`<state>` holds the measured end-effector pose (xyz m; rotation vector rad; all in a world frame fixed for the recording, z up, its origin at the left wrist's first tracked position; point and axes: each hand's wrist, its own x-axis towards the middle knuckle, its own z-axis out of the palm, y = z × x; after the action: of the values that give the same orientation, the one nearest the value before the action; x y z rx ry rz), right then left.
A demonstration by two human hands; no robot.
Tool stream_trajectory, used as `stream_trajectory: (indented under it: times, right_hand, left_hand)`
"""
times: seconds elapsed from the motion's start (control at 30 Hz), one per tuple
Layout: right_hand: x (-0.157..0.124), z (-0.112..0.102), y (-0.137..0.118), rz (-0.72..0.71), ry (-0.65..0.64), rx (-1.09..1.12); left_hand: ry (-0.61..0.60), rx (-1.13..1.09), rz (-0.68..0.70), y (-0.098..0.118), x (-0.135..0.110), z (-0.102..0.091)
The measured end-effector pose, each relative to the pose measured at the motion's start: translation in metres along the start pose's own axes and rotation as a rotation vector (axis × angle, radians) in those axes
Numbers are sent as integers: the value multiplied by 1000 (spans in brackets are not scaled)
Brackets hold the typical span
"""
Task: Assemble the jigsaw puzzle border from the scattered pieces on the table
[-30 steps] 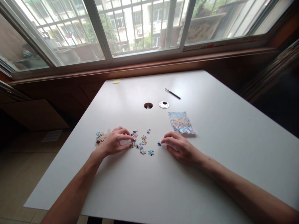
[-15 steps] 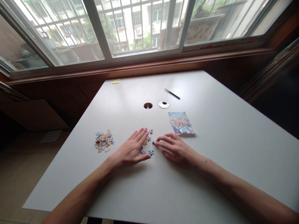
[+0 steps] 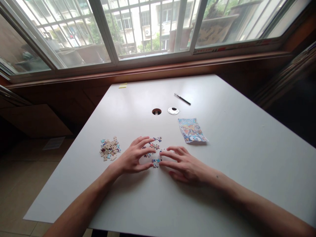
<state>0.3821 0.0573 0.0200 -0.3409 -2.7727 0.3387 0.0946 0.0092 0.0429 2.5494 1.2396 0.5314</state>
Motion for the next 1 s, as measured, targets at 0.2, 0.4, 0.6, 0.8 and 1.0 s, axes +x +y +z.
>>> stream_trajectory:
  times: [0.2, 0.4, 0.6, 0.8, 1.0]
  right_hand:
    - [4, -3, -9, 0, -67, -8]
    - [5, -5, -12, 9, -115, 0]
    - [3, -2, -9, 61, -78, 37]
    - [4, -4, -10, 44, -102, 17]
    - [2, 0, -8, 120, -106, 16]
  left_hand:
    - [6, 18, 57, 2, 2, 2]
    - [27, 17, 47, 0, 0, -10]
    - [-27, -36, -29, -11, -8, -29]
    - [-27, -59, -24, -13, -8, -24]
    - [225, 24, -167, -38, -21, -47]
